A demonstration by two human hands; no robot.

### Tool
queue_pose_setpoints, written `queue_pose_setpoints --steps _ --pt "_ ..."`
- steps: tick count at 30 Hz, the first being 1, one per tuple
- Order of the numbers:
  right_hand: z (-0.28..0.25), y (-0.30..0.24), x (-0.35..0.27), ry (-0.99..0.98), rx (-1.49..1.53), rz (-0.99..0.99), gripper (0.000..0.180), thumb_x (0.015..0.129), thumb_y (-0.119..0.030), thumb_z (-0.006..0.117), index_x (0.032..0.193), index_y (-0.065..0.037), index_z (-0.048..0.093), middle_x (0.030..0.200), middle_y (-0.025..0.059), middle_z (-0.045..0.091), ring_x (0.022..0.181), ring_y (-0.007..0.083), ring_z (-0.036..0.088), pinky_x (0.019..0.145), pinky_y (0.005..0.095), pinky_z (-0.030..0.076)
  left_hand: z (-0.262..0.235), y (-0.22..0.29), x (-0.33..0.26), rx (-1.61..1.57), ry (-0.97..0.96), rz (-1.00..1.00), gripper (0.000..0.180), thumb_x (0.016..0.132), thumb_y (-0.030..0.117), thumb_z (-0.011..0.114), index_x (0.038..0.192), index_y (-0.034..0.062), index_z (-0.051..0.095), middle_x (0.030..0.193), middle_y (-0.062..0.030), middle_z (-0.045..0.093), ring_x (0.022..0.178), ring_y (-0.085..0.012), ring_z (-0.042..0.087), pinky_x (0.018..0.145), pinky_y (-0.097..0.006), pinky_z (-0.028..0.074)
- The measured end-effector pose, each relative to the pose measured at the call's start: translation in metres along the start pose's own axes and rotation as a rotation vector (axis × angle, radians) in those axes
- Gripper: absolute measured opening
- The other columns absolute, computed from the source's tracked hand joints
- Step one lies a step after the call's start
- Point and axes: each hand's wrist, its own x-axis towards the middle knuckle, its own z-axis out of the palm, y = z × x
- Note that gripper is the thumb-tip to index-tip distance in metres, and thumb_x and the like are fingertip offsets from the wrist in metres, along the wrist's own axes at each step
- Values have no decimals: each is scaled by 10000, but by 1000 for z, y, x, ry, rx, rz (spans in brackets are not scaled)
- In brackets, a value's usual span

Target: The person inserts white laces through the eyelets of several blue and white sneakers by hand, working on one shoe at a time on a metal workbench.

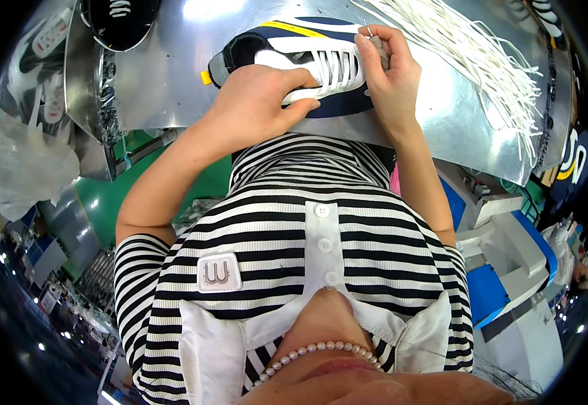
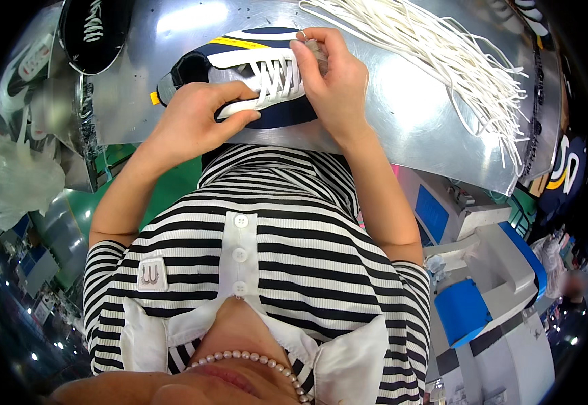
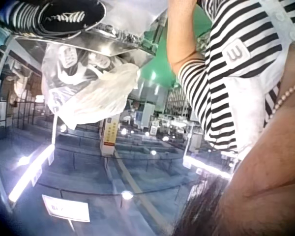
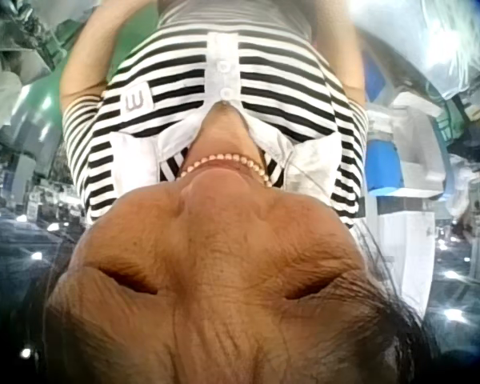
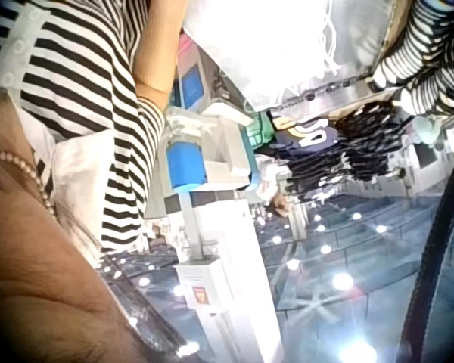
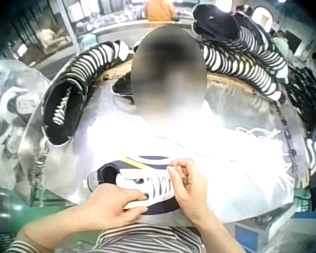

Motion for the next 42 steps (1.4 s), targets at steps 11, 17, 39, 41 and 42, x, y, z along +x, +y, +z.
queue_pose_setpoints --steps 11,17,39,41,42 --pt "-3 -1 -3 -18 248 172 170 931 -172 666 1009 -25 637 788 -1 672 586 14 451 511 198 353 -7 -7 -11 -182 202 -98 260 936 221 665 1075 2 692 801 -100 694 631 -146 574 586 -299 448" --pt "-6 -4 -14 -97 231 105 147 909 -94 681 1031 -24 640 773 -22 647 616 4 471 533 180 374 19 -13 -5 -192 407 -98 261 948 274 615 1027 51 726 870 -126 714 734 -276 675 660 -341 508" --pt "-12 -11 -14 -326 -40 -124 197 857 -120 721 1048 -83 692 801 75 696 638 146 655 573 250 497 2 -8 -8 -92 170 -236 294 974 302 573 1004 52 724 793 -144 689 694 -305 652 640 -367 494" --pt "-9 -13 -11 -262 -25 -23 180 876 -120 706 1046 -62 693 798 87 697 649 140 656 587 245 498 3 -8 -8 -137 217 -190 280 972 292 572 991 58 726 791 -139 688 694 -308 650 636 -375 491" --pt "-8 -18 -5 -273 -42 50 172 882 -123 700 1039 -55 694 792 88 697 651 139 653 592 246 497 4 -9 -9 -160 240 -166 274 970 287 571 984 61 726 790 -136 688 694 -310 649 634 -379 490"
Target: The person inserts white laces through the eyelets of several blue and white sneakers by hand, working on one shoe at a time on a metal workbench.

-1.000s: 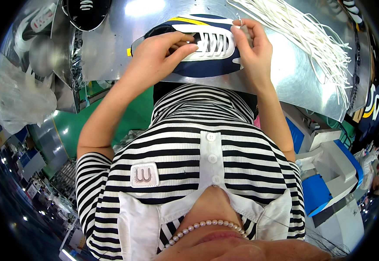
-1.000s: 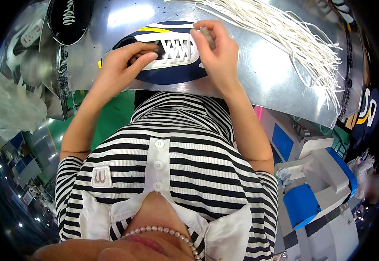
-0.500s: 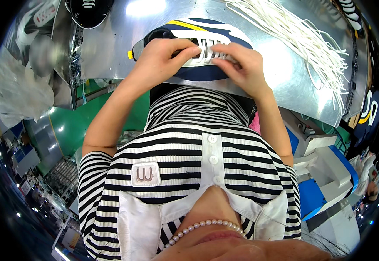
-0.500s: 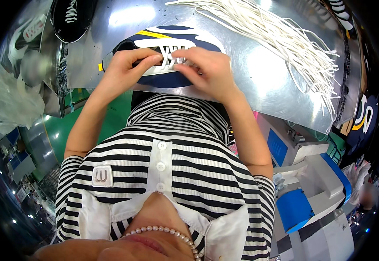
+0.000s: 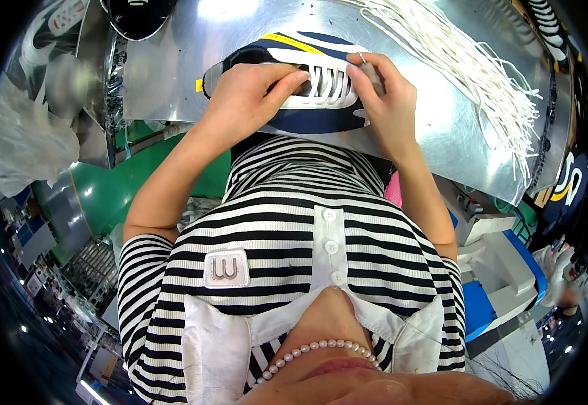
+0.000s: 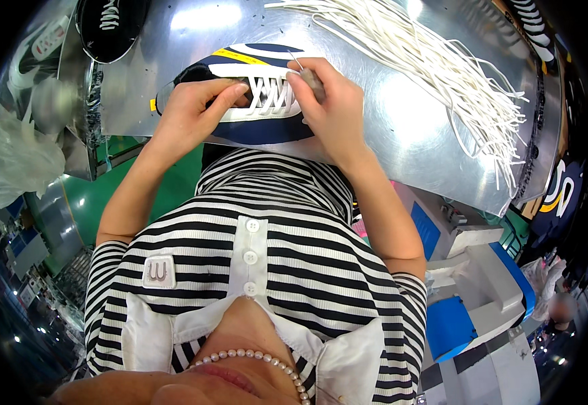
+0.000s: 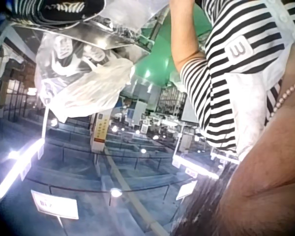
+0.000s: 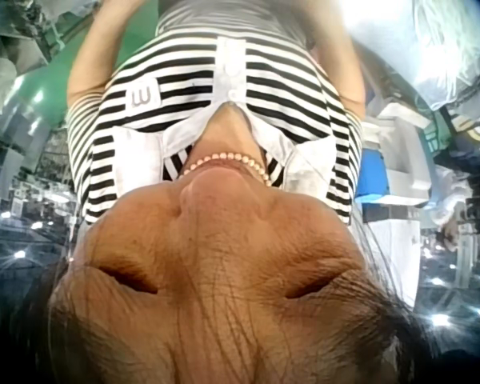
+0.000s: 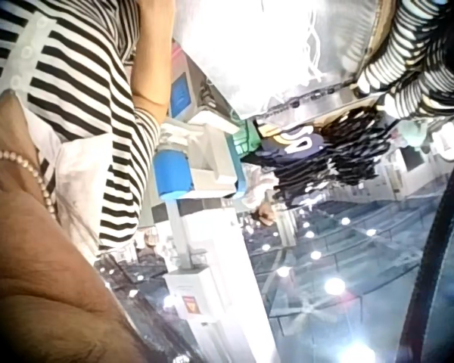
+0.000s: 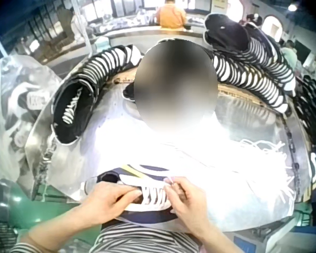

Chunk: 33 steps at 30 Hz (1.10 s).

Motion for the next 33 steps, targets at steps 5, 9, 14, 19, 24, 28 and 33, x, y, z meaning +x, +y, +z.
queue_pose_setpoints --steps 5,9,14,19,24,28,33 --pt "7 -4 17 -90 -200 -34 170 856 -159 691 962 -27 682 802 150 697 673 286 674 637 352 522 3 -4 -1 81 24 45 246 952 270 582 983 68 720 808 -121 694 721 -314 654 631 -390 489" --pt "8 -6 20 -118 -293 -65 151 816 -141 690 914 -29 668 782 168 682 673 333 656 629 391 514 4 -3 -1 119 35 74 232 959 218 609 1024 25 721 869 -109 731 735 -225 693 671 -302 516" --pt "7 -7 21 -158 -241 -65 120 766 -98 682 861 -31 648 690 138 654 593 291 633 577 357 501 6 -5 -1 217 106 120 210 945 209 619 1004 38 728 872 -103 727 736 -263 683 658 -334 515" --pt "-2 1 12 -164 -124 -26 71 776 -54 667 837 -21 650 626 67 613 519 144 570 531 274 471 7 -11 3 289 136 204 189 920 205 644 985 52 736 858 -91 725 723 -265 669 634 -354 504" --pt "-5 5 9 -112 110 84 88 929 -98 657 957 -14 657 753 -24 590 599 21 456 529 169 361 -1 -21 10 211 213 453 135 869 117 695 979 44 730 831 -75 721 707 -238 654 694 -325 500" --pt "-12 1 8 86 462 295 143 985 -99 582 1082 4 609 723 -8 550 543 20 403 472 173 276 -4 -37 -32 305 622 483 308 813 59 732 1108 24 648 1101 -149 636 935 -260 616 839 -339 481" --pt "-4 6 8 79 540 243 149 963 -120 633 1064 -11 615 742 7 588 578 30 468 505 171 362 44 -48 -82 -721 586 -163 563 908 47 660 1394 -40 389 1362 -186 475 1220 -244 506 1000 -356 441"
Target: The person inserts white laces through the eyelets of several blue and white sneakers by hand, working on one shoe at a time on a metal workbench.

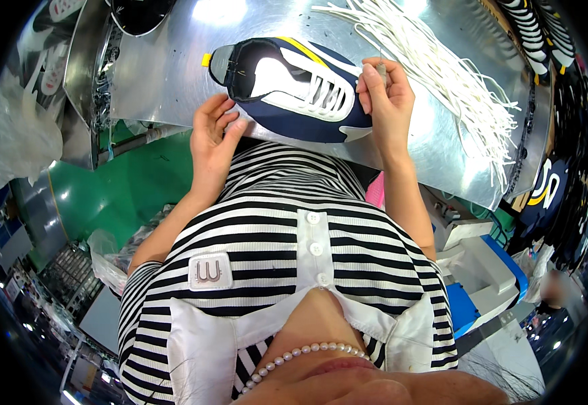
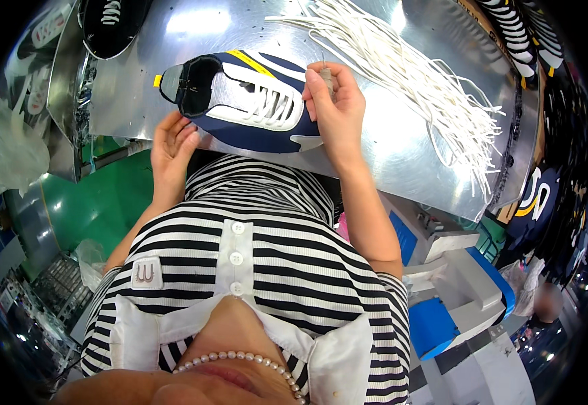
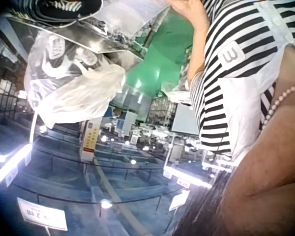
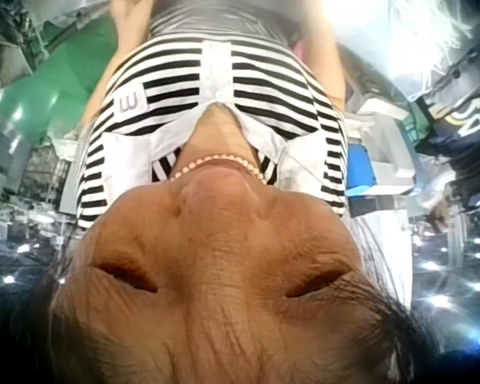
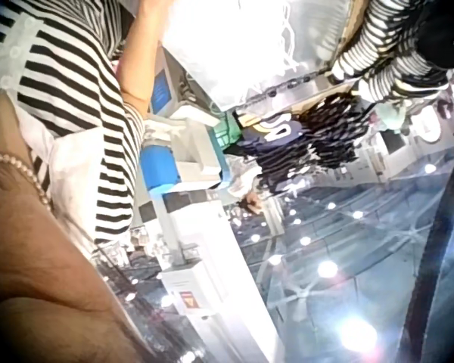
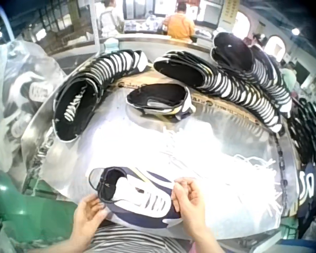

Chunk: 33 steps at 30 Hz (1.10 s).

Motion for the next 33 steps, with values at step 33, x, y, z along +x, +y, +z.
queue_pose_setpoints --steps 33 --pt "-3 -1 5 -580 -604 -365 121 803 0 658 867 -35 561 818 56 538 703 166 518 657 255 435 31 8 70 -753 -210 -543 430 962 231 652 1260 -54 530 1190 -117 644 1100 -206 626 993 -371 500"
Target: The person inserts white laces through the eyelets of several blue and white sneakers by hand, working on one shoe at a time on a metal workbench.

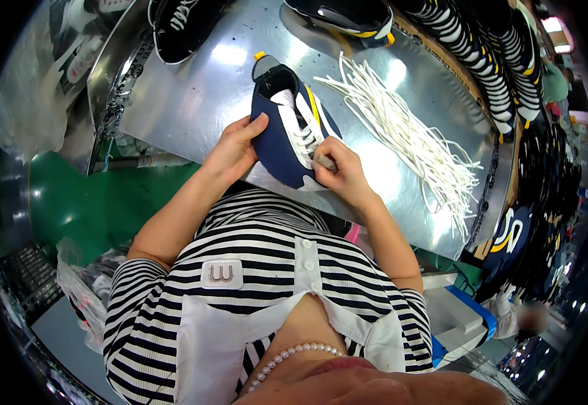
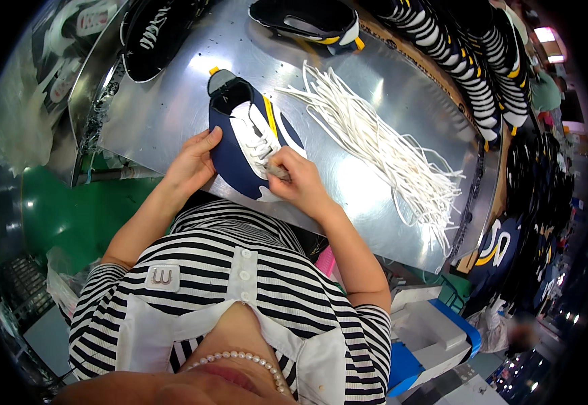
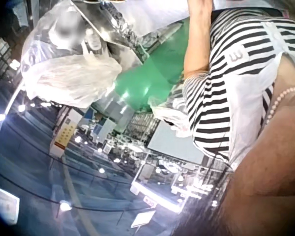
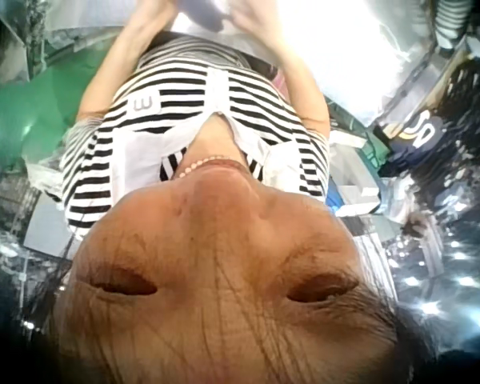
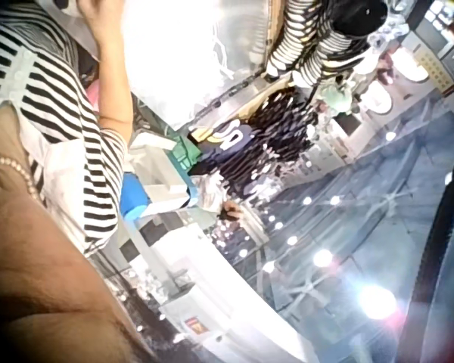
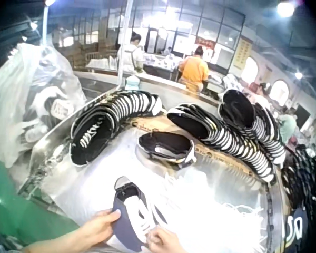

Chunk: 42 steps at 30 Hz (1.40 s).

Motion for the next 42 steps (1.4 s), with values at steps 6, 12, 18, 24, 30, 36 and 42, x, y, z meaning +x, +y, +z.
queue_pose_setpoints --steps 6,12,18,24,30,36,42 --pt "6 2 1 105 404 199 85 881 -48 670 949 -35 620 848 -10 583 744 90 534 662 230 432 24 19 -11 -162 -96 46 426 910 192 702 1258 -10 559 1150 -125 665 1013 -217 672 908 -346 553" --pt "-22 -4 17 505 292 301 103 904 -81 671 984 -17 660 826 -32 620 660 27 485 587 188 391 52 113 -17 1159 233 777 344 878 168 714 1147 -11 596 939 -110 690 802 -204 681 719 -314 544" --pt "-46 25 83 545 -457 231 196 839 -213 727 942 -47 709 770 116 704 690 285 676 639 357 511 -43 212 185 2266 796 985 226 919 104 479 1101 -19 528 1050 -215 607 882 -423 664 695 -495 564" --pt "-48 56 152 266 -872 402 218 816 -270 687 885 -64 701 807 170 701 786 377 673 694 460 519 -35 195 213 2046 654 1133 611 951 400 579 1319 -73 461 1292 -333 498 1071 -501 581 903 -486 509" --pt "-53 60 145 230 -664 172 207 801 -202 671 959 -68 665 798 166 692 737 332 681 684 433 530 82 110 170 1654 -125 1199 342 893 239 681 1179 54 648 1106 -110 665 1063 -292 617 896 -382 496" --pt "-80 -40 95 445 -100 -237 158 795 -15 679 943 -50 639 808 26 629 680 111 586 600 237 465 152 96 257 1590 -336 816 534 817 507 704 1062 32 709 981 -156 720 871 -313 689 776 -408 525" --pt "-150 -150 62 725 29 -787 224 898 -88 677 1089 -1 599 905 50 618 658 70 507 562 210 420 147 58 234 1887 -35 1061 406 852 377 658 1114 68 648 970 -213 676 962 -409 637 791 -474 510"
